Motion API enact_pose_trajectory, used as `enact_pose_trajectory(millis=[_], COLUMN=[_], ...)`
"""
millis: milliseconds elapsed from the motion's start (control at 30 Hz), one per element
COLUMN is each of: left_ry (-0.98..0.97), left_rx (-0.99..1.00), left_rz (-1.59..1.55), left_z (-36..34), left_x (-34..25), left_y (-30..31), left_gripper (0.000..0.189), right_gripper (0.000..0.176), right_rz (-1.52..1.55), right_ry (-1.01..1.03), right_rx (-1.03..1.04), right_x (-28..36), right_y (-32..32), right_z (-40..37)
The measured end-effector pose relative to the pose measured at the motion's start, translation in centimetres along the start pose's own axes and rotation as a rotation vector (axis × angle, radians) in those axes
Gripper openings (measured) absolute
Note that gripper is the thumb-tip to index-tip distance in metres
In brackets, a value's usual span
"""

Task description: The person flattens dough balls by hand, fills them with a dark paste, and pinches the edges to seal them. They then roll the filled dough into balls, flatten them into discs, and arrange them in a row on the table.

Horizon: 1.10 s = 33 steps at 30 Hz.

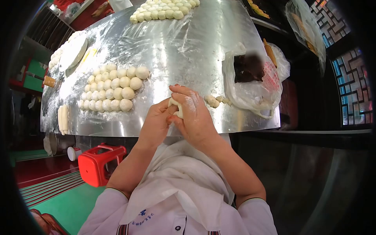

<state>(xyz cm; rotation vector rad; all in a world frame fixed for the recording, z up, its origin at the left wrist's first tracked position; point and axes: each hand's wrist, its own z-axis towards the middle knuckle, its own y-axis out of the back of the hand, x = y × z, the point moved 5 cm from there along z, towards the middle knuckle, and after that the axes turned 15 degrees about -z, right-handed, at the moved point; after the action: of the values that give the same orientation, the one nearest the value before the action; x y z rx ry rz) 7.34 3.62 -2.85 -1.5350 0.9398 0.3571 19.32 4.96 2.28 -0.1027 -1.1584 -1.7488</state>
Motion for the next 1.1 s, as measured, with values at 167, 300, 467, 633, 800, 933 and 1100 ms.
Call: enact_pose_trajectory(millis=[167, 300, 467, 633, 800, 933, 1100], left_ry=[-0.216, 0.145, 0.128, 0.156, 0.249, 0.066, -0.490], left_rx=[0.137, 0.014, 0.075, -0.004, 0.047, 0.059, -0.246], left_rz=[0.397, -0.350, -0.074, -0.068, 0.101, 0.202, -0.258], left_z=[0.3, 0.0, -0.9, -1.2, -1.3, -0.8, -0.1], left_x=[-0.7, -1.6, 0.8, 0.1, -0.5, -2.7, -2.4], left_y=[-0.1, -1.5, -1.5, -3.6, 0.8, 0.8, -2.6], left_gripper=[0.037, 0.044, 0.059, 0.065, 0.061, 0.069, 0.077], right_gripper=[0.043, 0.030, 0.032, 0.035, 0.020, 0.025, 0.050], right_rz=[-0.034, -0.033, -0.287, -0.295, -0.110, 0.057, 0.022], right_ry=[0.010, -0.094, 0.020, -0.042, -0.141, -0.176, -0.124], right_rx=[0.089, 0.089, 0.068, 0.219, 0.148, 0.363, -0.076], right_x=[-3.0, -1.0, -1.4, -2.1, -1.0, -1.4, 2.8], right_y=[0.4, 1.1, 1.4, 1.4, 2.2, 2.1, -2.5], right_z=[-0.5, 0.6, -0.3, 0.1, 1.1, 0.0, 0.9])
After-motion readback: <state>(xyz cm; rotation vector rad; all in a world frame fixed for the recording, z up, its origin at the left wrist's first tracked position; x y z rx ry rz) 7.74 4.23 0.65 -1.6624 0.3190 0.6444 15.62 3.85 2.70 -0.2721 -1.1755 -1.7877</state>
